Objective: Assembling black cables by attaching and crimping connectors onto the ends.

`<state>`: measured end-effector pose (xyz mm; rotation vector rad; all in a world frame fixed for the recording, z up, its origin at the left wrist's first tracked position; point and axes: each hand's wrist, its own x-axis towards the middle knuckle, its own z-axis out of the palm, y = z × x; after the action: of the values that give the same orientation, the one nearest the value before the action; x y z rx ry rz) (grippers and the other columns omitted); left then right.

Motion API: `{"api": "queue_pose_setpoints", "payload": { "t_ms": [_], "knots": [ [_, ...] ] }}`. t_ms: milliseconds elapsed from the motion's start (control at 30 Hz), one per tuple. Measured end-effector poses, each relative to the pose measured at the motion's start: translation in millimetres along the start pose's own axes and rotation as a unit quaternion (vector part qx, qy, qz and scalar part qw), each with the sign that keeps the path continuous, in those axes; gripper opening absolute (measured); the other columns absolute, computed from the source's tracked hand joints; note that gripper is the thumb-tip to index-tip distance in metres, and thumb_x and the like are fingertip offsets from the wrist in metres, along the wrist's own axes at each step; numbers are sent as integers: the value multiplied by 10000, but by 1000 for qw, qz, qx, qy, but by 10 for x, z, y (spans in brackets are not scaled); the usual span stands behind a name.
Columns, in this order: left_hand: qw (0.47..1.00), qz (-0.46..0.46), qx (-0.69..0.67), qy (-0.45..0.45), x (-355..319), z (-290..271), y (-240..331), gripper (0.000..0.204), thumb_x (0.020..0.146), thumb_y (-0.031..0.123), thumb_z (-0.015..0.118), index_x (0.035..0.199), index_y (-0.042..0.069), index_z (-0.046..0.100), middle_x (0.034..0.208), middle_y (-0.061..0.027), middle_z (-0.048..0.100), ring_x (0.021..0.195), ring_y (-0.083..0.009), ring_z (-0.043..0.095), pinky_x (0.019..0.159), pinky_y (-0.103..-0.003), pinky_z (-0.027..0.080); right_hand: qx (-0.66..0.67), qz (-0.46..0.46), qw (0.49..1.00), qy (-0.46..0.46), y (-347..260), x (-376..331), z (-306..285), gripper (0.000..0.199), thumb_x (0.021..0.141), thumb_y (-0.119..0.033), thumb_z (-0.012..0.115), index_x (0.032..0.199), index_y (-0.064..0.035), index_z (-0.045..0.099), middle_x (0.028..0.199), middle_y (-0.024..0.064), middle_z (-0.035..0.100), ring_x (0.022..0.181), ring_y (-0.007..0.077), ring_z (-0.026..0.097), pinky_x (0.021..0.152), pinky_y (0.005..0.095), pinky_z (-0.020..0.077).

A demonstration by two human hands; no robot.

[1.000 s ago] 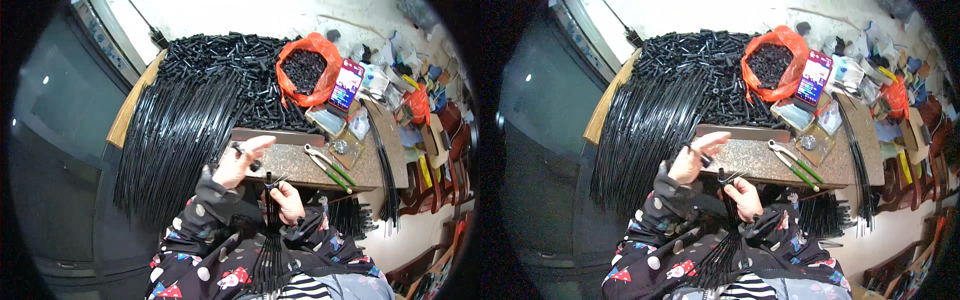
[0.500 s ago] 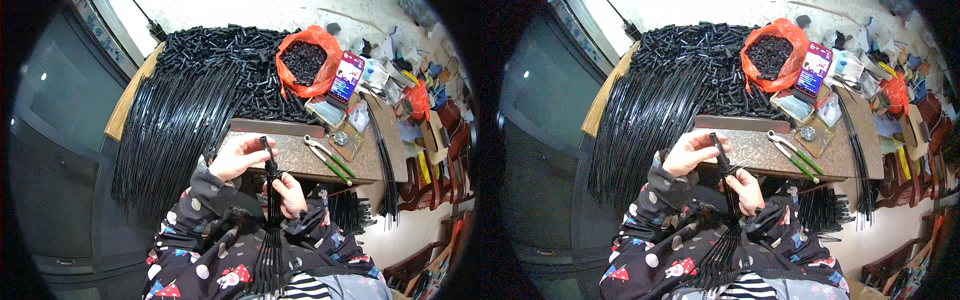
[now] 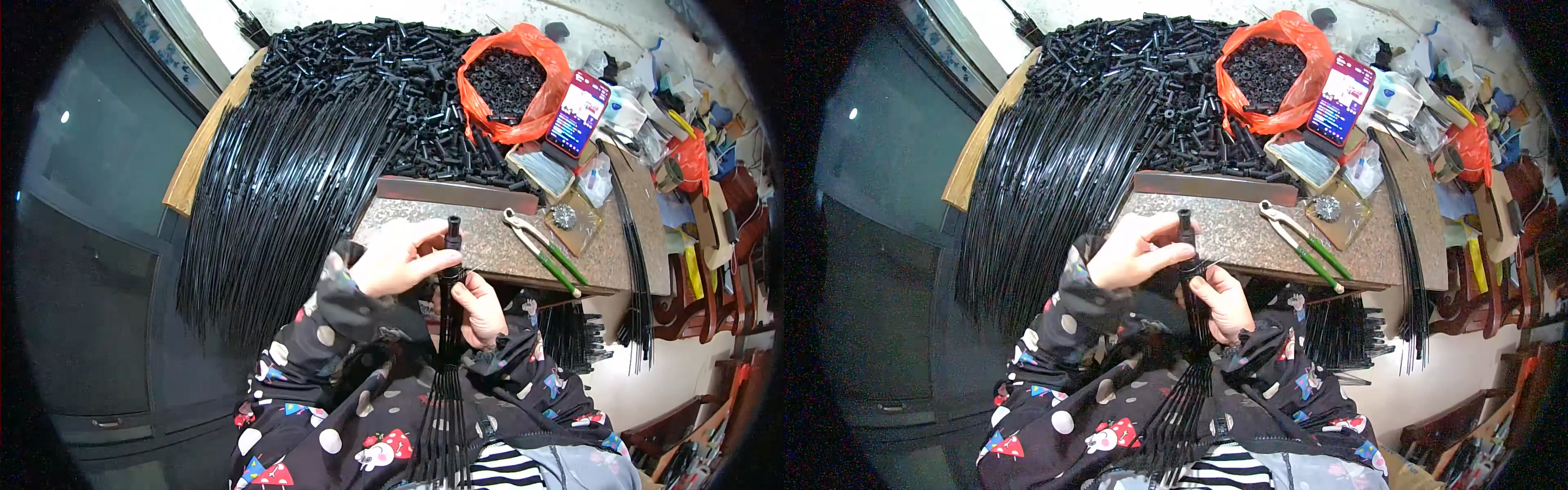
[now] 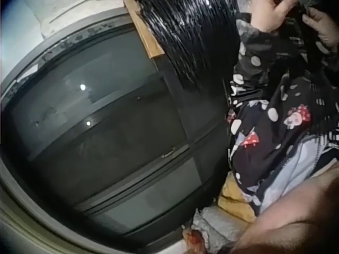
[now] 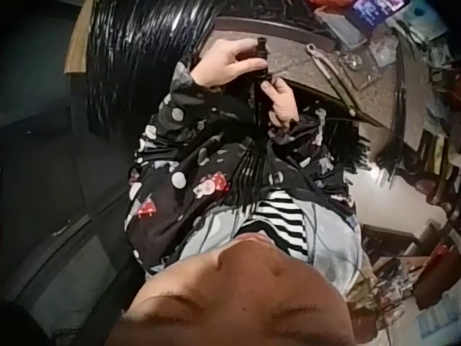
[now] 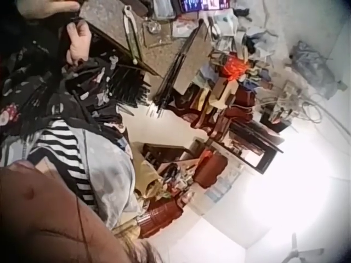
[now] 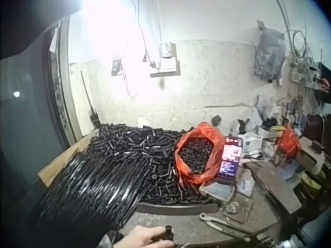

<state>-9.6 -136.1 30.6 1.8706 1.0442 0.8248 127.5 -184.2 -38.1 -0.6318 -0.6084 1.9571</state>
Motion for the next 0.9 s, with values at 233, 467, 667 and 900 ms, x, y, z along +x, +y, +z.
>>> {"api": "queue_pose_setpoints", "payload": {
  "t_ms": [233,467,667,900],
  "knots": [
    [997,-72,-2,17,-131,138,-58,140,671,129,542,671,0,488,558,-16,498,495,-44,446,442,-183,356,17,31,999,-26,11,-85,-5,119,723,-108,485,802,-23,458,676,46,512,581,106,484,547,226,404],
    [989,-68,-105,75,-309,186,-17,88,654,73,560,675,20,493,581,13,485,511,-28,427,456,-154,343,4,33,999,-8,7,-183,88,93,716,-101,497,759,-30,455,678,49,527,583,108,498,553,219,413],
    [930,-113,-349,27,-472,164,-49,146,679,93,506,794,5,492,696,0,494,635,-54,444,596,-186,361,-11,25,999,-38,89,-167,32,135,716,-121,499,805,-38,439,688,51,524,588,105,495,538,210,409],
    [985,24,-168,-8,-512,211,-197,402,560,71,622,921,-14,465,949,-100,468,898,-190,428,790,-285,310,3,5,999,-36,30,-187,47,211,711,-150,505,873,-33,436,708,33,509,607,118,496,536,230,415]
  ]
}}
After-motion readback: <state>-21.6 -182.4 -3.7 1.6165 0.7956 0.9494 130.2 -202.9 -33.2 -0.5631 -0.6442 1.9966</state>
